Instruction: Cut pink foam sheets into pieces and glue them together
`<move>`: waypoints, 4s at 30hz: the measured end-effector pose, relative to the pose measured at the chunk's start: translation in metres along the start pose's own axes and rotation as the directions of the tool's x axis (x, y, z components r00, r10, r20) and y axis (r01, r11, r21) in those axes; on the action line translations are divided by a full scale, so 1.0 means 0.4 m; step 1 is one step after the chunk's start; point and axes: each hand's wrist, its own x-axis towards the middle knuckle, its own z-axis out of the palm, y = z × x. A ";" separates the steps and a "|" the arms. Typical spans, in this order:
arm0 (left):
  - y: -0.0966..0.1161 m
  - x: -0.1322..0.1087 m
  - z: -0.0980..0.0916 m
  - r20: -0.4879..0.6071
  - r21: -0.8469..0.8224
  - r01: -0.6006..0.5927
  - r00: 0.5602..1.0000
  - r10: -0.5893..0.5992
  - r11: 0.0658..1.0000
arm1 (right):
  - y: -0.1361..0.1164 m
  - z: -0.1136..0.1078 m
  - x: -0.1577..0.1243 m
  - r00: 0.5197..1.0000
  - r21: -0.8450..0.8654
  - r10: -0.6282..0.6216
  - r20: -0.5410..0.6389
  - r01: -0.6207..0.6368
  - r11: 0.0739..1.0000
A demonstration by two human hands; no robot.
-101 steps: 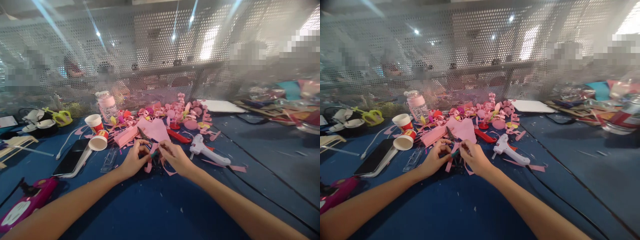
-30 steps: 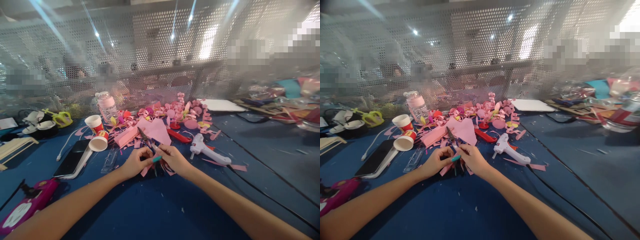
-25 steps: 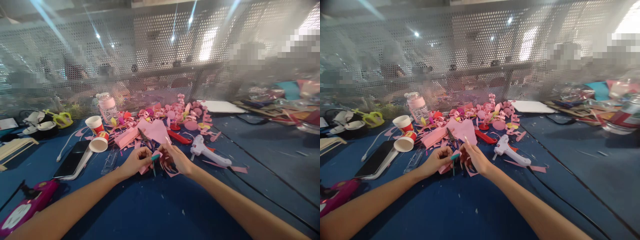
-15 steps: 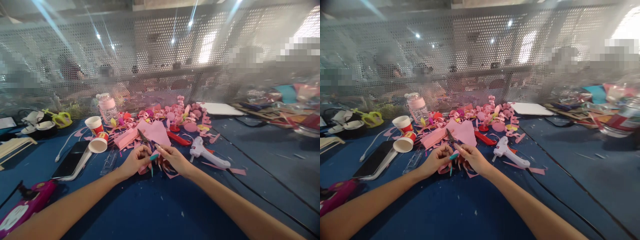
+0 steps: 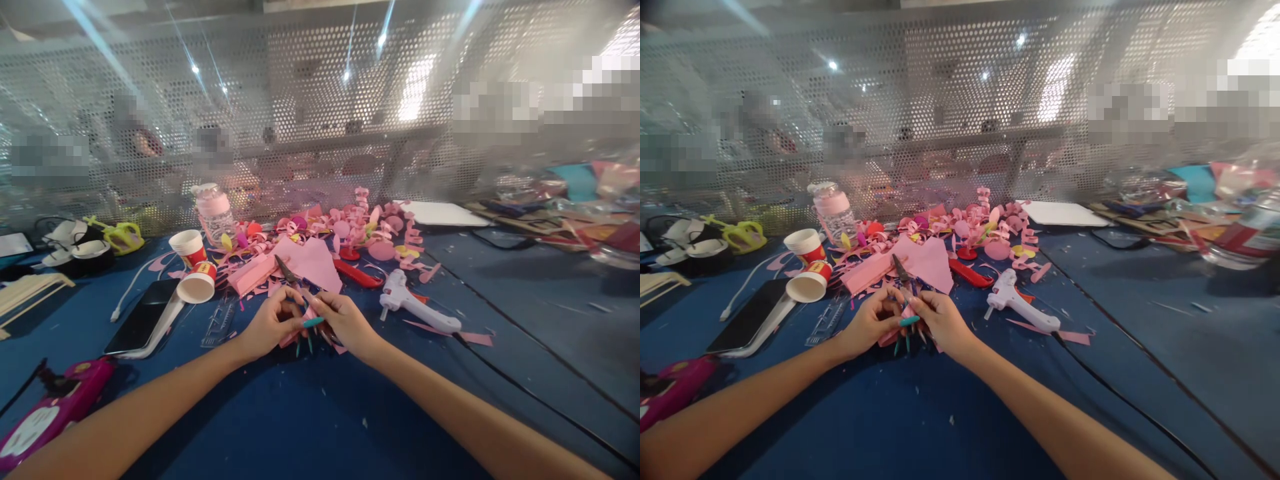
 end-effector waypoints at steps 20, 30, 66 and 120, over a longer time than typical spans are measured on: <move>-0.013 0.002 0.011 -0.001 -0.303 0.056 0.998 -0.059 0.951 | 0.007 0.036 -0.028 0.954 -0.170 -0.202 -0.221 0.166 0.971; -0.016 0.000 0.015 0.057 -0.317 0.099 0.995 -0.086 0.943 | 0.006 0.049 -0.029 0.923 -0.197 -0.227 -0.309 0.171 0.965; -0.007 -0.008 0.021 -0.084 0.029 -0.057 0.995 0.060 0.998 | -0.014 0.044 -0.051 0.859 -0.614 -0.500 -0.108 0.338 0.714; 0.007 -0.016 0.025 0.001 0.063 -0.077 0.997 0.077 0.995 | -0.017 0.072 -0.035 0.994 0.297 -0.097 -0.039 0.104 0.949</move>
